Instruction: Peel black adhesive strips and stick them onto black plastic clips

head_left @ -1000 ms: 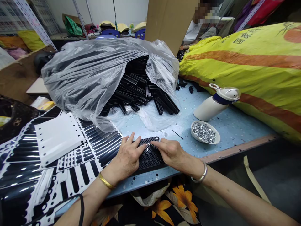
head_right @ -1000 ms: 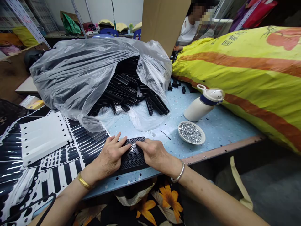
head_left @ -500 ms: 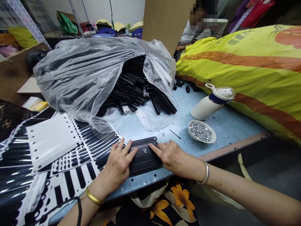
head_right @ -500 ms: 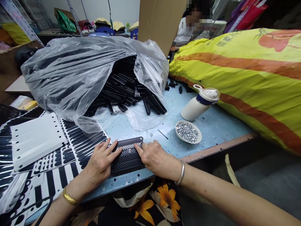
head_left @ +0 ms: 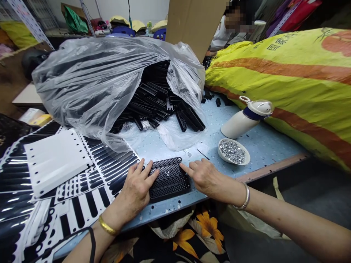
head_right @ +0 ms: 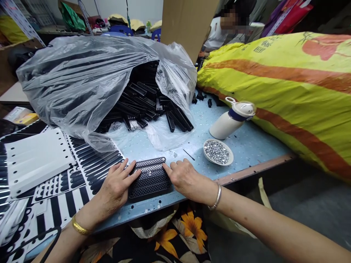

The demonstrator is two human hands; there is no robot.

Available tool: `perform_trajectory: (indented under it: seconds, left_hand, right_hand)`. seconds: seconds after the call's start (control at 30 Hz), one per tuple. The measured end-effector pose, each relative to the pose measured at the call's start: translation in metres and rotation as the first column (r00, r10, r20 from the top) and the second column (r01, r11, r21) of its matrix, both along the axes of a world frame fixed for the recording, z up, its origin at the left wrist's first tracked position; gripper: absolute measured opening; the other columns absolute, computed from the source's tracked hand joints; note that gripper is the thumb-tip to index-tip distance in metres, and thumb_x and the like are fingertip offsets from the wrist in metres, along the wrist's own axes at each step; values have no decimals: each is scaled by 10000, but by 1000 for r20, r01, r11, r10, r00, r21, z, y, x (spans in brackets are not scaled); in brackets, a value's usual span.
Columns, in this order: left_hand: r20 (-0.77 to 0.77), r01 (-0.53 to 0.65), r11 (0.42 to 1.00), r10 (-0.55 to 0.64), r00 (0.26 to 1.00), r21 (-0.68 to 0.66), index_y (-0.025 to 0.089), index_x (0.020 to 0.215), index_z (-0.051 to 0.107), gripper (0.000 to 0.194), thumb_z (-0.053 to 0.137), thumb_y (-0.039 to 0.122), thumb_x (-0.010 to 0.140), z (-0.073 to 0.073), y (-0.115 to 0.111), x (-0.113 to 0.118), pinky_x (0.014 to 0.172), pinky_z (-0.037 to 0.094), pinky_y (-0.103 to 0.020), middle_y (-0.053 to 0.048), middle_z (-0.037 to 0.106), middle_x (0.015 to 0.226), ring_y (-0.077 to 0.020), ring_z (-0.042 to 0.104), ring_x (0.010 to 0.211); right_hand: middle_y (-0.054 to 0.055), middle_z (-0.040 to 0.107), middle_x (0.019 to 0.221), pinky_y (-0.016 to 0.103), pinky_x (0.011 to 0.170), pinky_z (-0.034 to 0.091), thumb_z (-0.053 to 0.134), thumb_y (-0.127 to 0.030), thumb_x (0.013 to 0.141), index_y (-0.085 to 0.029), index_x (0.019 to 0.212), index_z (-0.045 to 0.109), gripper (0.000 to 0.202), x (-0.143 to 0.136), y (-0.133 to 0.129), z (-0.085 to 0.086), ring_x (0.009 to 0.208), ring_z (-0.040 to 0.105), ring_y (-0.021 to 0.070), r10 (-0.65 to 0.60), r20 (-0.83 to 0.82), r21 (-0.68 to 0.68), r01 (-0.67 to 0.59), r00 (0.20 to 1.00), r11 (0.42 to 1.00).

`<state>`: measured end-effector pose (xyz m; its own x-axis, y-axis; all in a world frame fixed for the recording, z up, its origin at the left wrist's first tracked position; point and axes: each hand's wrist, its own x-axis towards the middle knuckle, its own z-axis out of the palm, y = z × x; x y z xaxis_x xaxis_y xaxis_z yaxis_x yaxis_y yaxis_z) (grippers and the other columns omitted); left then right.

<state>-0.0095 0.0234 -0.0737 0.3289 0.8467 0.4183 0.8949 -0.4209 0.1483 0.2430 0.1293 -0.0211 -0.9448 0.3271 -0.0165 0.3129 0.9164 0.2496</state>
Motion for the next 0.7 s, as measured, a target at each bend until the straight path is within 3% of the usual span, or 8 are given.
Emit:
perform_trajectory:
  seconds: [0.13, 0.27, 0.33, 0.4, 0.5, 0.6, 0.7]
  left_hand:
    - [-12, -5, 1000, 5, 1000, 21, 114, 1259, 625, 587, 458, -47, 720, 0, 0, 0, 899, 488, -583, -222, 618, 1329, -443, 542, 1247]
    - [-6, 5, 1000, -5, 1000, 17, 111, 1264, 622, 611, 458, -54, 699, 0, -1, -1, 882, 494, -590, -219, 617, 1332, -457, 540, 1243]
    - [0, 5, 1000, -5, 1000, 7, 108, 1267, 622, 616, 455, -59, 698, 0, -1, -1, 885, 492, -593, -222, 613, 1336, -458, 538, 1243]
    - [5, 6, 1000, -6, 1000, 3, 104, 1263, 625, 604, 451, -58, 708, 0, -1, -1, 892, 489, -593, -225, 613, 1333, -453, 534, 1248]
    - [12, 10, 1000, -10, 1000, 0, 99, 1259, 630, 591, 442, -56, 721, 1, 0, 0, 909, 479, -595, -229, 616, 1324, -443, 519, 1266]
    - [21, 1, 1000, -1, 1000, -6, 103, 1265, 628, 595, 431, -61, 729, 1, 0, 0, 912, 474, -593, -232, 613, 1326, -433, 507, 1283]
    - [21, 0, 1000, 0, 1000, -13, 111, 1273, 625, 602, 430, -59, 729, 1, -1, 0, 923, 471, -588, -225, 608, 1337, -424, 503, 1290]
  right_hand:
    - [131, 643, 808, 326, 582, 296, 482, -4, 759, 20, 1195, 585, 449, -5, 7, 6, 627, 518, 195, 55, 56, -94, -50, 997, 994]
    - [41, 627, 736, 265, 562, 325, 425, 28, 800, -104, 1219, 612, 477, 0, 22, 11, 587, 512, 141, -48, -16, -353, 39, 999, 935]
    - [26, 615, 720, 253, 558, 329, 395, 36, 834, -131, 1249, 608, 496, 3, 26, 11, 576, 512, 133, -68, -32, -387, 51, 997, 921]
    - [36, 610, 728, 265, 559, 328, 414, 44, 812, -110, 1259, 600, 508, 4, 23, 10, 576, 510, 142, -43, -20, -326, 34, 999, 945]
    - [93, 618, 771, 306, 563, 328, 455, 38, 772, -4, 1276, 560, 517, 1, 10, 9, 599, 518, 180, 52, 53, -108, -46, 997, 993]
    - [162, 631, 789, 337, 551, 329, 455, 13, 790, 115, 1292, 499, 515, -3, -1, 10, 616, 538, 223, 124, 165, 59, -135, 978, 989]
    - [155, 642, 790, 329, 537, 334, 464, 2, 790, 102, 1294, 505, 515, -5, 2, 10, 613, 549, 222, 103, 182, -12, -103, 978, 995]
